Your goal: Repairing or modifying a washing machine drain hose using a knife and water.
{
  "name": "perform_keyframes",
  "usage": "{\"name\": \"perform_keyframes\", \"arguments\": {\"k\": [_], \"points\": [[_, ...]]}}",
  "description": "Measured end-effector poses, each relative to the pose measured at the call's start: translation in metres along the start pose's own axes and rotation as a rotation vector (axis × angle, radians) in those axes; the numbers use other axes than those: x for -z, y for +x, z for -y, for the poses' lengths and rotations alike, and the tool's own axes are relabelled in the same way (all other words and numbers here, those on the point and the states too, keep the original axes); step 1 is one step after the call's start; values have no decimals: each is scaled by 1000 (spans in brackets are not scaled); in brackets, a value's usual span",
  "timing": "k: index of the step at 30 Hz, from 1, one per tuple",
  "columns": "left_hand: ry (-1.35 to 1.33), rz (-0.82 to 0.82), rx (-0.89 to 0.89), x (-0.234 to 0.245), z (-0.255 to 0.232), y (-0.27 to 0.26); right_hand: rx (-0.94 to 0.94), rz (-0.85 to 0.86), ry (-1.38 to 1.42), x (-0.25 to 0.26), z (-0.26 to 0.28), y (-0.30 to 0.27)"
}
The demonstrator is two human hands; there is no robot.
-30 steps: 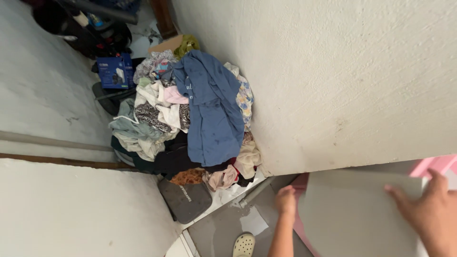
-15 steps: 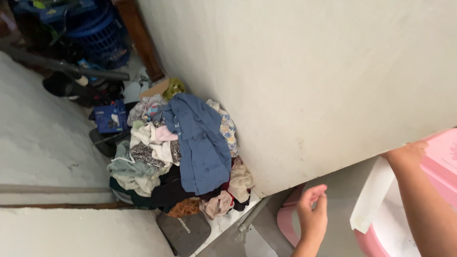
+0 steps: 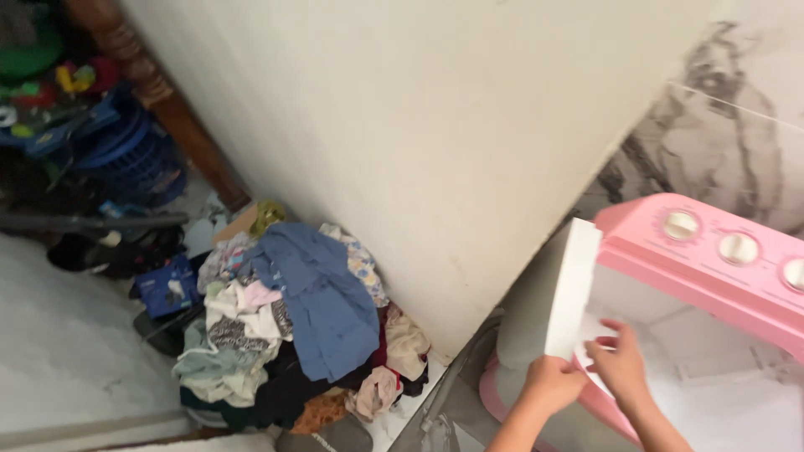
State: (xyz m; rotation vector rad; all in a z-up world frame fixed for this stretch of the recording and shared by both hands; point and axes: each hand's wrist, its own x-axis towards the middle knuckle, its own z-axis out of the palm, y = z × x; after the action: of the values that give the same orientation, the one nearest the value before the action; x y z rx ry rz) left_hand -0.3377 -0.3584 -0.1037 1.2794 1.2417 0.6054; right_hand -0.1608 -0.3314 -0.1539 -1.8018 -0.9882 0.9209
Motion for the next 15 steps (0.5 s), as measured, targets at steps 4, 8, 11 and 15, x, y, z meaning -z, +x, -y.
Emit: {"name": "perform_keyframes", "arguments": {"k": [4, 8, 11, 15], "points": [[125, -103, -139, -4, 4, -6, -12, 65, -126, -22, 58, -24], [76, -191, -118, 8, -2, -12, 31, 30, -584, -46, 114, -28], [60, -309, -87, 36, -26, -16, 0, 73, -764, -53, 134, -31], [-37, -402, -173, 66, -63, -12, -49, 163, -816, -47, 144, -32]]}}
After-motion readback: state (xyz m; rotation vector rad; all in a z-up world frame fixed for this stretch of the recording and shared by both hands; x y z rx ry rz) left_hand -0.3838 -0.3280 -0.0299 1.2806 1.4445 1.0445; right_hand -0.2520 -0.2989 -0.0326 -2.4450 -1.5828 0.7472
